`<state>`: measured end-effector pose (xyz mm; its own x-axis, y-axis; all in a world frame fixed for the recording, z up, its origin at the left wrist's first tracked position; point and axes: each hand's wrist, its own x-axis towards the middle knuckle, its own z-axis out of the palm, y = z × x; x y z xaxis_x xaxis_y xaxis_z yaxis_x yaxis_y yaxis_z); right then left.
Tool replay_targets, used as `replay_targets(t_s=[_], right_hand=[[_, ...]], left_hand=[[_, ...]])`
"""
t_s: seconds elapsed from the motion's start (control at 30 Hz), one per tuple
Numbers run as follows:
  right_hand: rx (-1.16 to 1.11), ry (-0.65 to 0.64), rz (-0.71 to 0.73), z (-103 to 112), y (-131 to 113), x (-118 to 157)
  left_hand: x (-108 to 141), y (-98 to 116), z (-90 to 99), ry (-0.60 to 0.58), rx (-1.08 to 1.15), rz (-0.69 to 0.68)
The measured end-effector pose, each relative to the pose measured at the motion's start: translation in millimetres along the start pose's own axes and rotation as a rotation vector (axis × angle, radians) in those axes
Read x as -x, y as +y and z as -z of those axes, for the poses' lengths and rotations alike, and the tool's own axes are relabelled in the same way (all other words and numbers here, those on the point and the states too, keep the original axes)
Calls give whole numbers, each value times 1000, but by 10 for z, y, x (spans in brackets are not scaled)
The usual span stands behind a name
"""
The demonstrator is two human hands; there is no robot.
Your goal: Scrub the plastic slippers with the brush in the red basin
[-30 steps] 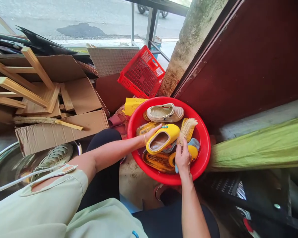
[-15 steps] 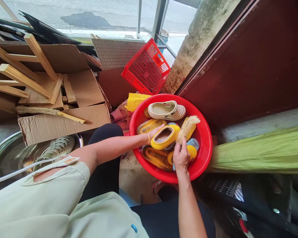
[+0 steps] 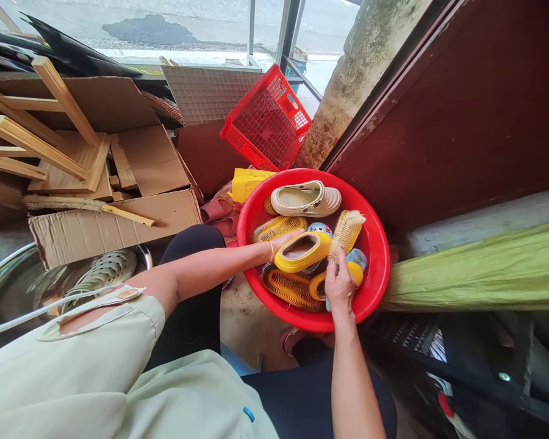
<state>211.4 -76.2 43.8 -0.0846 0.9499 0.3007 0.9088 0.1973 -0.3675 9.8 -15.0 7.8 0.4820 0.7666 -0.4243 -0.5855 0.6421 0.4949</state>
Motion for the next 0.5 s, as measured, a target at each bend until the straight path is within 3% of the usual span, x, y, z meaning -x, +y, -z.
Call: replay_targets(t_s=[0.07,0.2,0.27,0.37,0.5], right_hand=[[-7,0,56,8,-51,71],[-47,-45,254,-14,-182,258],[-49,-3,200,-18,-142,230],[-52,67,1,5,32,61],[-148,24,-129,24,121,-46]], left_hand=[[9,-22,-7,-32,28,44],[54,-27,-37,4,2,-6],[91,7,-45,-25,-13,32],[135,75,-37,-80,-23,112],[142,114,-3,-90,-18,99]])
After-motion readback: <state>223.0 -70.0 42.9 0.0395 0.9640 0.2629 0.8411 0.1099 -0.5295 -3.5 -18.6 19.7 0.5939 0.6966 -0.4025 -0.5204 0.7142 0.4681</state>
